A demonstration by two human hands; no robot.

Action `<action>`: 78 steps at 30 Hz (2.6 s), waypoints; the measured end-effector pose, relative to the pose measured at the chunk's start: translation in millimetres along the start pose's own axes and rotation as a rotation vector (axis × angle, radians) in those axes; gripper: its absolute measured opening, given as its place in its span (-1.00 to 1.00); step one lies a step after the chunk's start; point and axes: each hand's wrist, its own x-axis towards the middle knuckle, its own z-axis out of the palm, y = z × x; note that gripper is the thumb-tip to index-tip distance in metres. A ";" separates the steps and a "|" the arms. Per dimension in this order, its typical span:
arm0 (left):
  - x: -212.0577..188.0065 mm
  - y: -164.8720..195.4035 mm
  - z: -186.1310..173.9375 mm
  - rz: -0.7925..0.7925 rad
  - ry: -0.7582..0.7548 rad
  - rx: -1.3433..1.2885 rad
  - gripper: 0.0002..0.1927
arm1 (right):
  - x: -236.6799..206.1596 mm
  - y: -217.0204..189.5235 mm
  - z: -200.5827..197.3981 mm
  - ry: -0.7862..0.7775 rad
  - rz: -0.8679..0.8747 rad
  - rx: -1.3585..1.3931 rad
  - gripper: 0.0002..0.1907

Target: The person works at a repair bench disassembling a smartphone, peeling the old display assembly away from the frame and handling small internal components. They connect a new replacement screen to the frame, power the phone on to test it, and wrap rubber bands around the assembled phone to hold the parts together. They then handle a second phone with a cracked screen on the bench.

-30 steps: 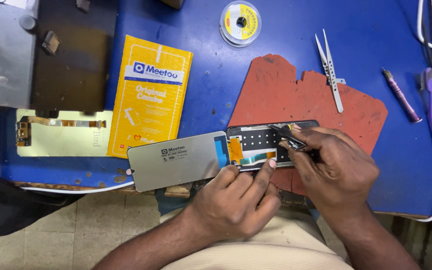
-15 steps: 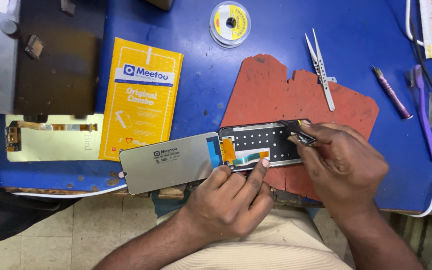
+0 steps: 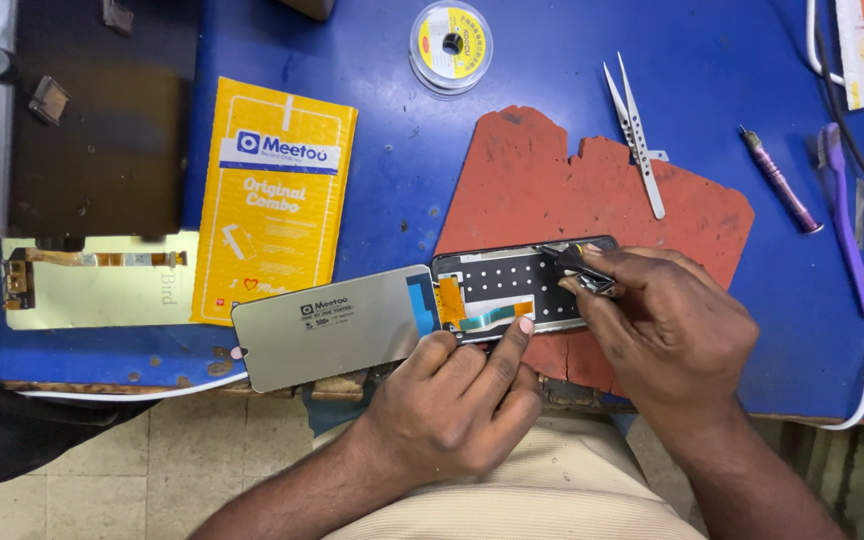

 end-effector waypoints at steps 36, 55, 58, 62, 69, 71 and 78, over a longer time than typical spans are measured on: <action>1.5 -0.5 1.7 0.001 -0.006 0.008 -0.81 | -5.6 14.4 -7.7 0.011 0.019 -0.046 -0.70; 2.0 -0.3 2.7 0.003 -0.026 0.023 -0.80 | -3.9 14.5 -8.1 0.004 0.016 -0.054 -0.73; 2.2 -0.3 2.5 0.002 -0.026 0.024 -0.80 | -4.6 16.4 -8.4 0.009 0.001 -0.064 -0.73; 3.0 -1.1 2.5 0.002 -0.023 0.017 -0.80 | -5.7 19.3 -10.4 0.007 0.008 -0.072 -0.74; 4.0 -0.9 1.8 0.005 -0.023 0.015 -0.79 | -8.8 24.5 -12.9 0.012 0.013 -0.130 -0.74; 4.0 -1.0 1.5 0.006 -0.024 0.015 -0.80 | -9.3 25.5 -13.4 0.013 0.013 -0.134 -0.74; 4.5 -0.7 3.0 0.006 -0.022 0.020 -0.80 | -8.0 28.2 -16.9 0.015 0.004 -0.138 -0.75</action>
